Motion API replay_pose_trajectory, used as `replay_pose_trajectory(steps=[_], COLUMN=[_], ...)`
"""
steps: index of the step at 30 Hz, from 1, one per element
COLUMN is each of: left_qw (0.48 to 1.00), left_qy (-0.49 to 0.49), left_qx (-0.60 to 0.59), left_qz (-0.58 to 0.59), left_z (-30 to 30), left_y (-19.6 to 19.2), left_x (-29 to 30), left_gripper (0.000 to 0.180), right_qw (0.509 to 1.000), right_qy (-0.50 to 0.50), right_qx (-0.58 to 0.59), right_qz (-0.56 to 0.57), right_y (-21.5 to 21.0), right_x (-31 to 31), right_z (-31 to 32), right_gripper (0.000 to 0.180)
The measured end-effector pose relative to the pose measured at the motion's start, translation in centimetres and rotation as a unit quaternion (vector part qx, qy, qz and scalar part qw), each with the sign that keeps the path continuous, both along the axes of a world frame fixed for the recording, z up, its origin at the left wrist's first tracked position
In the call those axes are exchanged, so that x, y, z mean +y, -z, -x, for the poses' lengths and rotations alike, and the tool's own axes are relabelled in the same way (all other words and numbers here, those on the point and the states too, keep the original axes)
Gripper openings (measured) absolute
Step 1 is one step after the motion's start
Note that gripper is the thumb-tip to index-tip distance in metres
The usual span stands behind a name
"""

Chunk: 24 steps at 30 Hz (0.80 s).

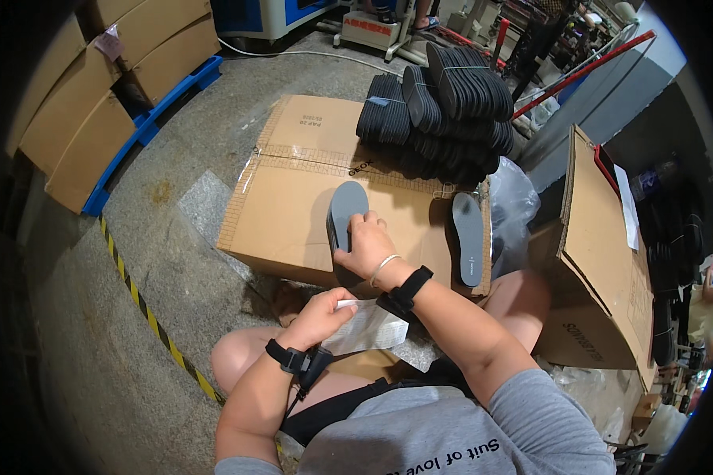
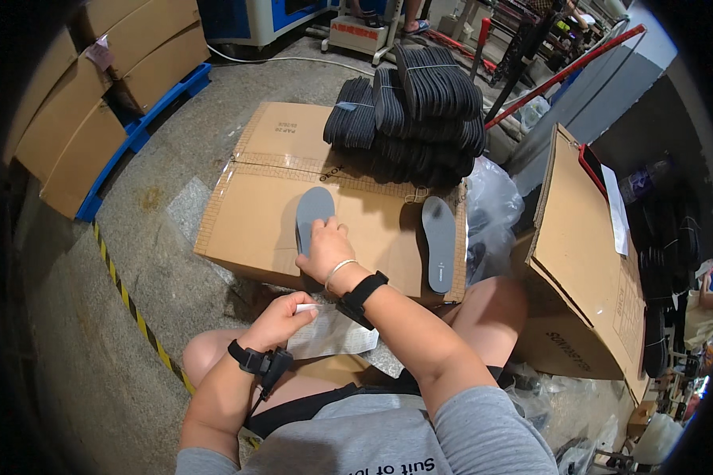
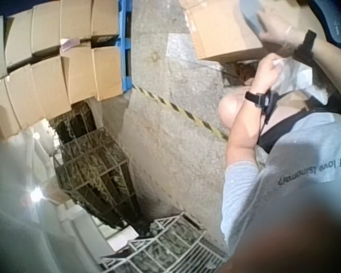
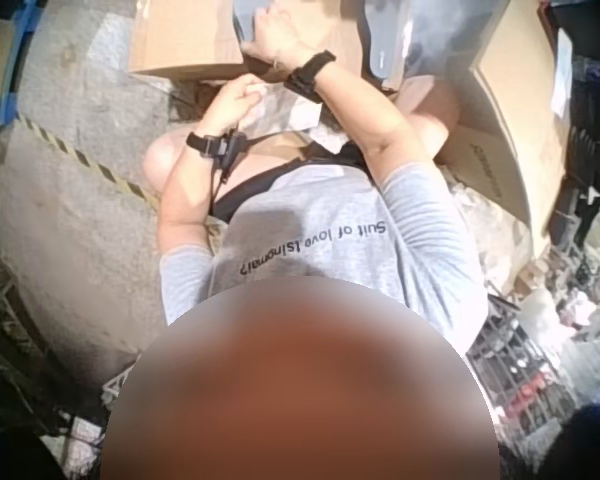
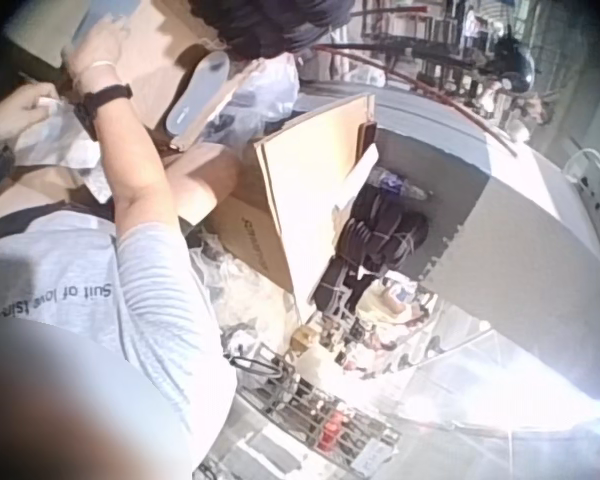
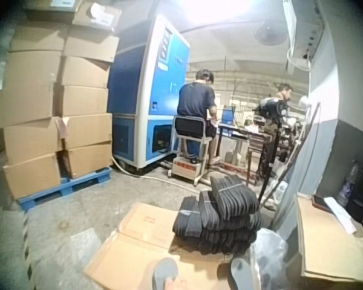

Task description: Group, count, and place shoe insoles into plastic bags for packaging in a factory setting.

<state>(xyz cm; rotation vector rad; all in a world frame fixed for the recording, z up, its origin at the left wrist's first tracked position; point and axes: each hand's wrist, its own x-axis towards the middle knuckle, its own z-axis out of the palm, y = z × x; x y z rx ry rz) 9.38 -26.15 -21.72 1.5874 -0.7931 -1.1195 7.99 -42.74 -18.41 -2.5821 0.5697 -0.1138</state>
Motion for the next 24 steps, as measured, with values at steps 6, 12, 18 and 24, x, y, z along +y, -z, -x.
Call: replay_pose_trajectory(steps=[6,12,18,24], left_qw=[0.961,0.937,0.895,0.887], left_qy=[-0.097,-0.089,-0.086,-0.112], left_qx=[0.256,0.339,0.437,0.446], left_qz=[0.02,-0.01,0.04,0.049], left_z=[-0.1,-0.4,-0.7,-0.5], left_y=[-0.4,-1.1,0.0,0.1], left_x=[-0.1,-0.5,-0.3,-0.4], left_gripper=[0.009,0.02,0.025,0.025], right_qw=[0.997,0.972,0.972,0.957], right_qy=[0.03,-0.133,-0.147,-0.167], right_qx=[-0.053,-0.185,-0.184,-0.218], right_qz=[0.046,-0.053,-0.003,0.091], right_y=[-1.1,-0.3,0.3,1.3], right_x=[-3.7,-1.4,1.4,1.9], right_z=[3.6,8.4,9.6,10.0], right_gripper=[0.042,0.017,0.015,0.014])
